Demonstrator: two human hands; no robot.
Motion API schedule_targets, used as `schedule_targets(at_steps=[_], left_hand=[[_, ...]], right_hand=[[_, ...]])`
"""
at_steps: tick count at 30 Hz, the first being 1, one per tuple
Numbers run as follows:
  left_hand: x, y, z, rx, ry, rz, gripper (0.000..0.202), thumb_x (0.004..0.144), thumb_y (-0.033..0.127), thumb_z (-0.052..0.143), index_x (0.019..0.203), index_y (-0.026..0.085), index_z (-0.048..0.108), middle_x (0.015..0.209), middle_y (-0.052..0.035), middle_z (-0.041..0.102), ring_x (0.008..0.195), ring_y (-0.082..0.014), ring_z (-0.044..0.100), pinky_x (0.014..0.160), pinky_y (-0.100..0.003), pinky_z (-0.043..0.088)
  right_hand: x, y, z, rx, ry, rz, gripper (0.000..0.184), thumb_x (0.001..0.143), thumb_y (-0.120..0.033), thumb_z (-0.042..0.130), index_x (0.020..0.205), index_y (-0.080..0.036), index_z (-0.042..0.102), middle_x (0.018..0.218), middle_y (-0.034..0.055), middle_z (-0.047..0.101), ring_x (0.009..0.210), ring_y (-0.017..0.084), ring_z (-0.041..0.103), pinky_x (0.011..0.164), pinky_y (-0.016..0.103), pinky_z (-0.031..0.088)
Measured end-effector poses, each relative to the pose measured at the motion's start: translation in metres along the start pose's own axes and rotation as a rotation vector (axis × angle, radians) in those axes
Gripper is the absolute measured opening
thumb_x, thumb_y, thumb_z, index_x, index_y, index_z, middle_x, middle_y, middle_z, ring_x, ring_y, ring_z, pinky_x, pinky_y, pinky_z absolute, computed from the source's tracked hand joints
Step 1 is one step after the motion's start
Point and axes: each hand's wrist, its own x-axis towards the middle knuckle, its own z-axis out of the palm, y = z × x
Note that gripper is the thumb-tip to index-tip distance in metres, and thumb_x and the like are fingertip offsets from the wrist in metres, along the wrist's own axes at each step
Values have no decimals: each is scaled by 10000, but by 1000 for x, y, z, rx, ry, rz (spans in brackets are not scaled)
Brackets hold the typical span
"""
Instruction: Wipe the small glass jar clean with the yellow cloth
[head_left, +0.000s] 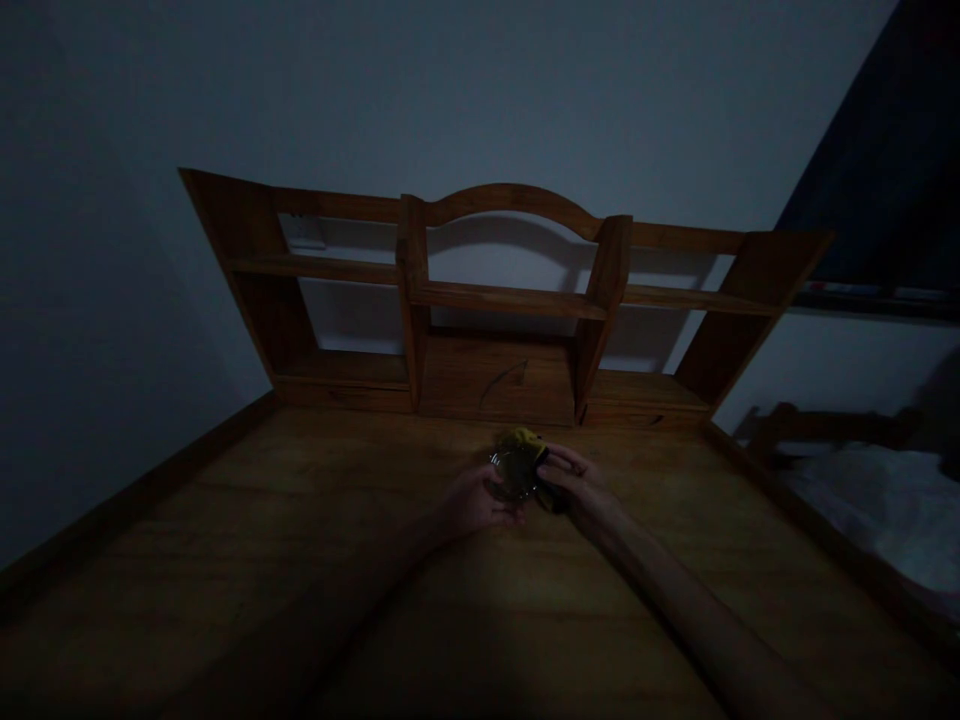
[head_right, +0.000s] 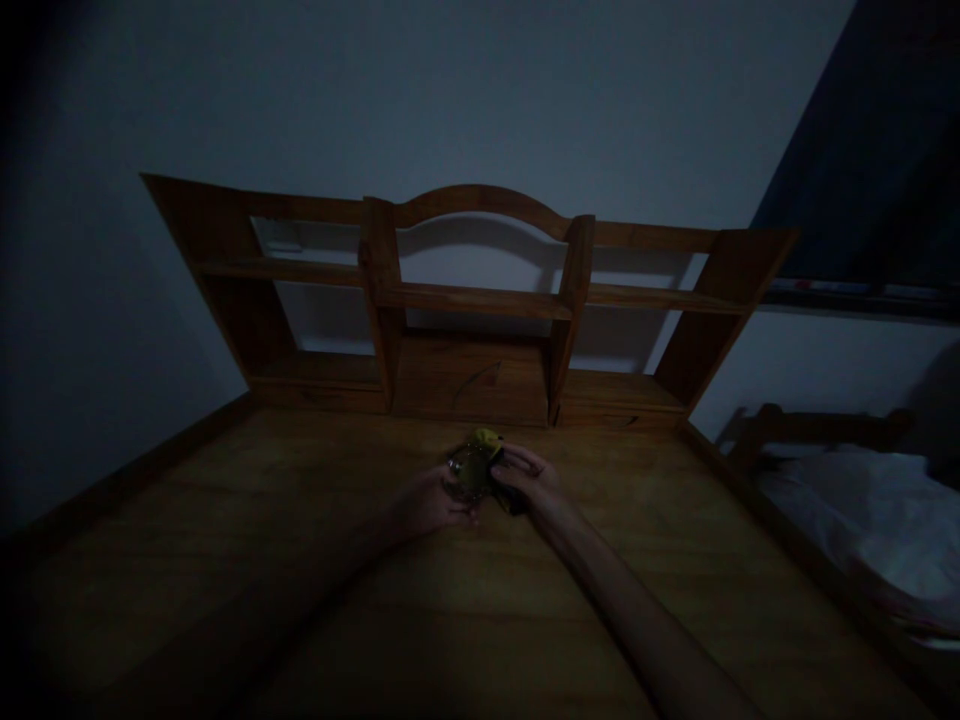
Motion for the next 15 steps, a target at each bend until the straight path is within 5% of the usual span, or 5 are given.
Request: schedule_targets(at_steps=[3,7,11,15], left_hand=[[1,-2,1,-16,54,-9,377,715,274,598,1055,111,593,926,-121,658,852,-233,642,831,-421,511],[2,-5,8,40,82,68,644,693,125,665,1296,230,466,1058,-86,644,870,-230,655,787,-424,536],[1,-8,15,110,39,86,803,760,175,707,1436,289,290,1107,-88,635,811,-201,676,777,-395,541],[-3,-10,18,144,-40,81,970,715,136,766,1475,329,195,1239,-86,591,1019,-242,649,848,-375,529]], right_hand=[[-3,0,2,-43,-50,5,524,649,-231,847,1142,-246,672,1171,62,684,1050,243,648,900,347,507],[-2,4,-3,-102,-90,7,568,639,-212,835,1176,-247,654,1139,53,698,1005,238,664,852,331,524],[3,10,-8,-160,-34,-36,525,646,-248,805,1154,-218,677,1115,63,708,963,245,677,815,339,538],[2,8,-4,-399,15,-145,382,695,-282,738,1064,-186,724,1030,68,732,917,258,686,826,372,537]])
